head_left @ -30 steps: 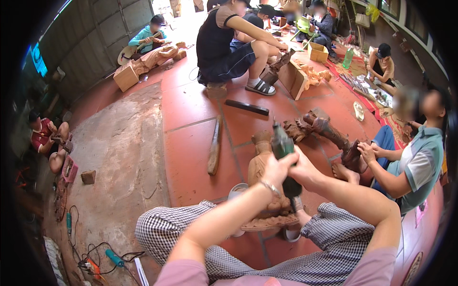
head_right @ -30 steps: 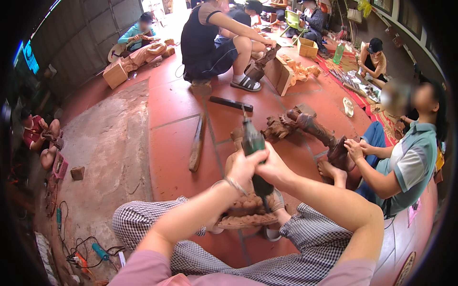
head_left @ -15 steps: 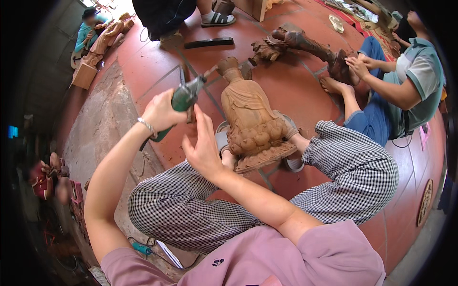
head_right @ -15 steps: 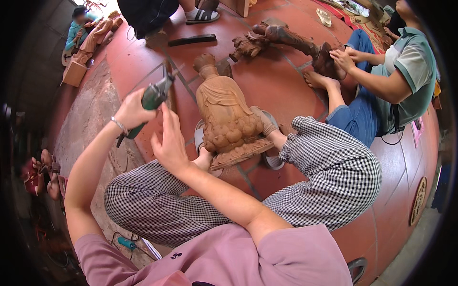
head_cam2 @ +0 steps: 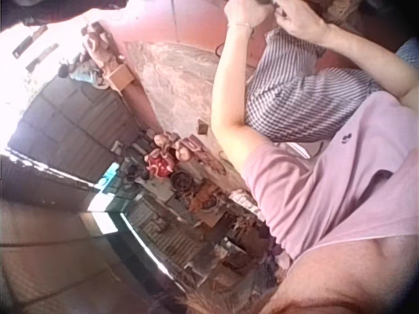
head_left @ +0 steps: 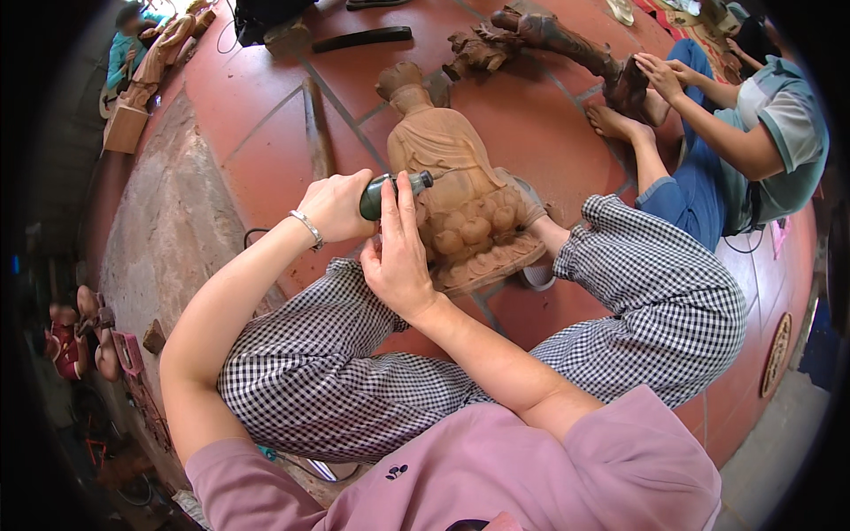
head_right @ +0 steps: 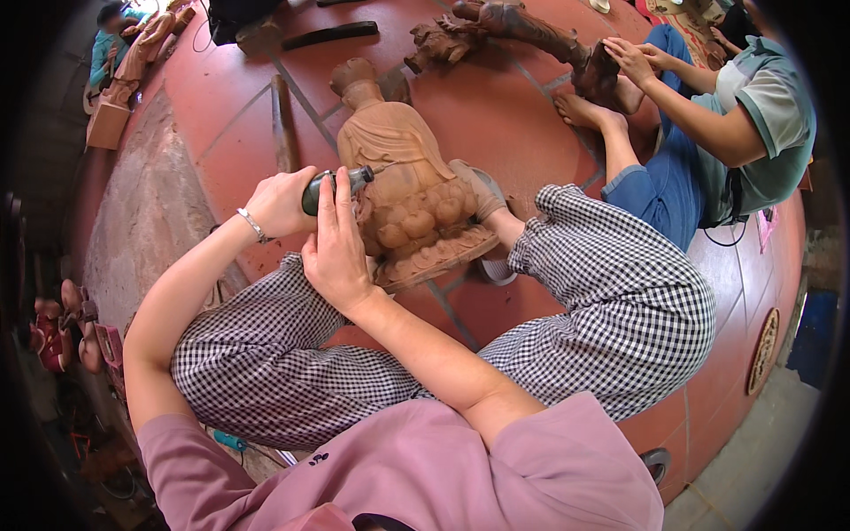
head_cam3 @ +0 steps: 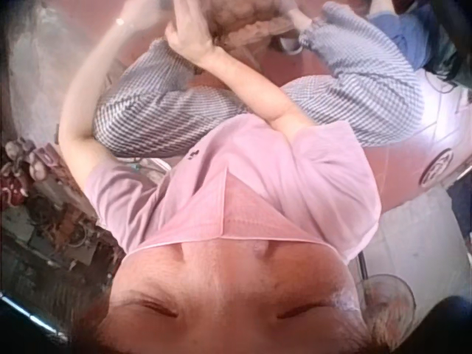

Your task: The person carves a wooden sculpture by hand, shaping the base and details. They then use a rotary power tool to refine the carved sections, focusing on the lower part of the figure.

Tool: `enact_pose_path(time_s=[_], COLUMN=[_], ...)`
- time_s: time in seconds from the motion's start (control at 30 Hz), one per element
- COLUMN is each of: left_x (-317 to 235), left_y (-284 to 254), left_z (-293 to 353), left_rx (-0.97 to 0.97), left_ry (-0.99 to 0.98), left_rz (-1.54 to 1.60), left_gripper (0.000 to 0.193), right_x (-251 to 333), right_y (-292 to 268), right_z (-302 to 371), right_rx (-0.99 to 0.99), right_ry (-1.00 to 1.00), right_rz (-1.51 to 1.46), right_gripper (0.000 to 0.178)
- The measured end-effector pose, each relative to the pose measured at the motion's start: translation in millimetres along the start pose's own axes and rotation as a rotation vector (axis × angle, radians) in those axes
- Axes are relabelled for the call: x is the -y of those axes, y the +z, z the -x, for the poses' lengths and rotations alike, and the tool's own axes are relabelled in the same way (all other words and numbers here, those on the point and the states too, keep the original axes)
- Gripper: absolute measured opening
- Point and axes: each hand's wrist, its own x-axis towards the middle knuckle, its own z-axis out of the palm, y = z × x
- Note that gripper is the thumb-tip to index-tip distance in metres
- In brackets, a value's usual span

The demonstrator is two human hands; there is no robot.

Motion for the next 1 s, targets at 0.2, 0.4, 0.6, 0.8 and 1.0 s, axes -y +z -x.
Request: enact_pose_path(time_s=[0.2,0.4,0.6,0.8,1.0], left_x=[7,10,10,1,9], left_y=[10,9,5,-6,-9], left_z=[-3,-10,-10,-5,-10], left_rx=[0.039,0.057,0.063,0.187,0.084], left_ry=[0.049,0.032,0.085,0.090,0.106], left_rz=[0.015,-0.007,-0.067,-0.134,-0.086], left_gripper=[0.046,0.044,0.046,0.045,0.041], right_x=[-3,-16,-14,-5,-9], right_y=[-1,5,8,5,5], right_z=[2,-3,2,13,3], right_rx=[0.080,0.024,0.025,0.069,-0.012], right_ry=[0.108,0.049,0.042,0.122,-0.002], right_rz=[-0.093,-0.002,0.014,-0.086,-0.042], right_gripper=[0.080,0.078,0.080,0.078,0.079])
